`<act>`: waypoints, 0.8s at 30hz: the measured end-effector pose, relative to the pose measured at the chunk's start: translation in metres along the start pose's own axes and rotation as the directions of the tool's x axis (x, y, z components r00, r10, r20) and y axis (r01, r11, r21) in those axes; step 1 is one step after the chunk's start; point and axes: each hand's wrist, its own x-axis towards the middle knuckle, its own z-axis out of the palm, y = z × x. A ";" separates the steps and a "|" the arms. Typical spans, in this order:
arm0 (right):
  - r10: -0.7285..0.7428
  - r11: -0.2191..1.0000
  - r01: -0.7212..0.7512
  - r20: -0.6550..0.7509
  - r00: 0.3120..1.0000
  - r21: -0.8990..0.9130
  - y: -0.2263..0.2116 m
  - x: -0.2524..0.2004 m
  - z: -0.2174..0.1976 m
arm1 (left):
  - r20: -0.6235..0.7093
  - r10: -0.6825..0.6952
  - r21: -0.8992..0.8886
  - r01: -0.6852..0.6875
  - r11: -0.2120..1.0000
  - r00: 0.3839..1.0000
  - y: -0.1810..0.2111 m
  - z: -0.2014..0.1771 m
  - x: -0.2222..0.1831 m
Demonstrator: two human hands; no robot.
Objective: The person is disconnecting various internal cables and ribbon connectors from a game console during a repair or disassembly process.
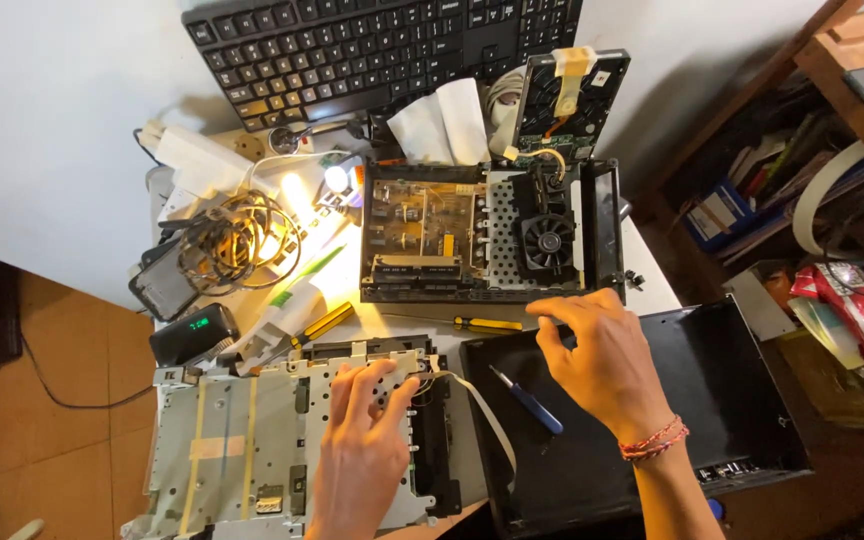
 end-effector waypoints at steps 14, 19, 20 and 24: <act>0.071 0.986 -0.007 0.375 0.924 -0.169 -0.035 -0.003 0.007 | -0.019 -0.003 -0.034 0.003 0.999 1.000 0.003 -0.005 0.000; 0.078 0.972 0.022 0.412 0.908 -0.233 -0.040 -0.002 0.006 | -0.007 -0.008 -0.038 0.008 0.999 1.000 0.001 -0.004 -0.004; 0.074 0.961 0.051 0.430 0.900 -0.274 -0.038 -0.002 0.008 | 0.017 -0.013 -0.043 0.013 0.999 1.000 0.000 -0.004 -0.005; 0.042 0.980 0.033 0.363 0.931 -0.198 -0.045 -0.001 0.005 | -0.001 -0.014 -0.054 0.014 0.998 1.000 0.001 -0.007 -0.004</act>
